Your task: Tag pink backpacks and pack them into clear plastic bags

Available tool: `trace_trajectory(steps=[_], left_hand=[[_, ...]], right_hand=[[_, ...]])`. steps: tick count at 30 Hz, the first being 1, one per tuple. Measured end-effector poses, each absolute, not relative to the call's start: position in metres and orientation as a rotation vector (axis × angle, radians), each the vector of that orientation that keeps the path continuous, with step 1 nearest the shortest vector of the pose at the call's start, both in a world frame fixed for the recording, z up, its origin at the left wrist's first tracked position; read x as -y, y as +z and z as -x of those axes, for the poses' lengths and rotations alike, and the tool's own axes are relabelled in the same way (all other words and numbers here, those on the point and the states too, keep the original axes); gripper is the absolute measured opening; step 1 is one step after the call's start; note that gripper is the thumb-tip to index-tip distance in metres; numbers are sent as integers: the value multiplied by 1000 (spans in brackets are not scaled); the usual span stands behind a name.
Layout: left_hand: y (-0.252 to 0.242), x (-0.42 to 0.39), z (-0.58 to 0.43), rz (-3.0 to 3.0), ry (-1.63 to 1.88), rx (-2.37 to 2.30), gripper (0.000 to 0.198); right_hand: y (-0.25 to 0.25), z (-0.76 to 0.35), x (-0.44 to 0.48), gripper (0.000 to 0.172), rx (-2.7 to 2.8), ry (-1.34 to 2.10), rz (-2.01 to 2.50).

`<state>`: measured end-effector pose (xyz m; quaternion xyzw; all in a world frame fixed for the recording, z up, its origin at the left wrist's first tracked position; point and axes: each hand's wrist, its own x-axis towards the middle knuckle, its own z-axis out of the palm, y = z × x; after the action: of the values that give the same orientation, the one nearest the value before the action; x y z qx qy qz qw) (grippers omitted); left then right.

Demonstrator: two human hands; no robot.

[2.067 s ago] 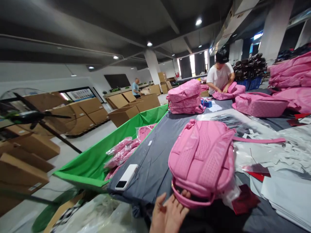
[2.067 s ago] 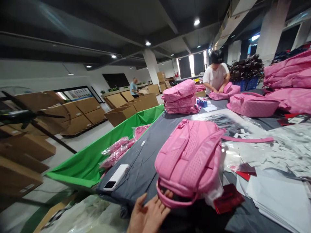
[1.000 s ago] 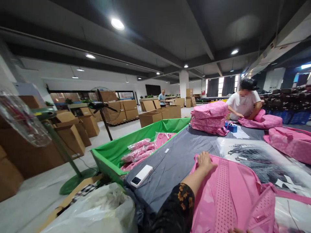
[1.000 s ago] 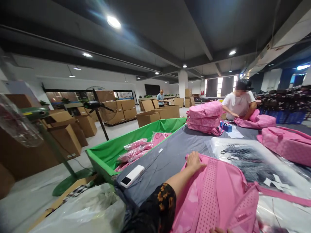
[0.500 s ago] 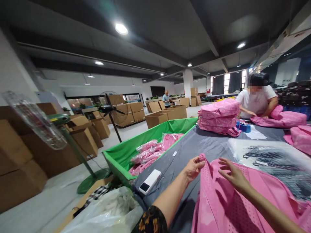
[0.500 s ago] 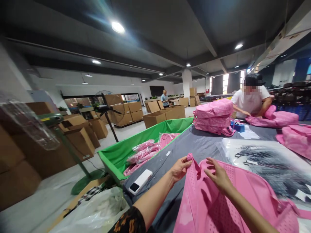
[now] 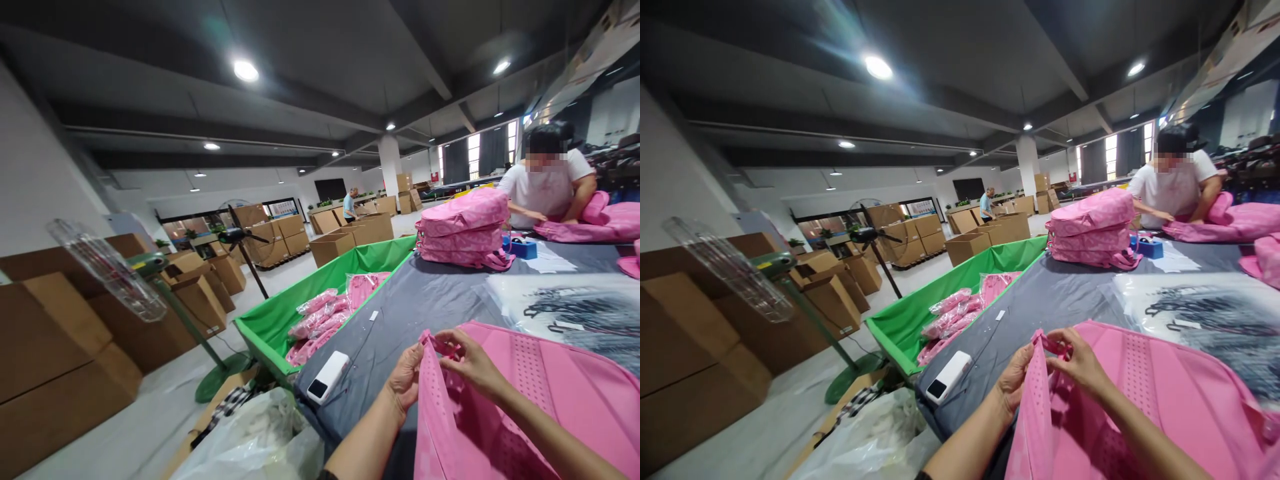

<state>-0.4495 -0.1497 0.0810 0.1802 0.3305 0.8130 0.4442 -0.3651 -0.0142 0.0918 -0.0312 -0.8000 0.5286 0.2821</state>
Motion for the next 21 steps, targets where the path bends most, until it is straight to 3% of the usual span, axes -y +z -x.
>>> trace_trajectory(steps=[3,6,15,21], left_hand=[[67,146,453,-506,2005,-645,41],[54,142,453,-505,2003,-583,32],[50,142,434,-465,1998,-575,31],[67,153,437,-434,1840,-1132,65]], right_hand=[[86,362,16,40,2015,1447,113],[81,362,21,30,2022,1239,100],[73,364,22,27,2235,888,114],[81,340,14,21,2421,916,80]])
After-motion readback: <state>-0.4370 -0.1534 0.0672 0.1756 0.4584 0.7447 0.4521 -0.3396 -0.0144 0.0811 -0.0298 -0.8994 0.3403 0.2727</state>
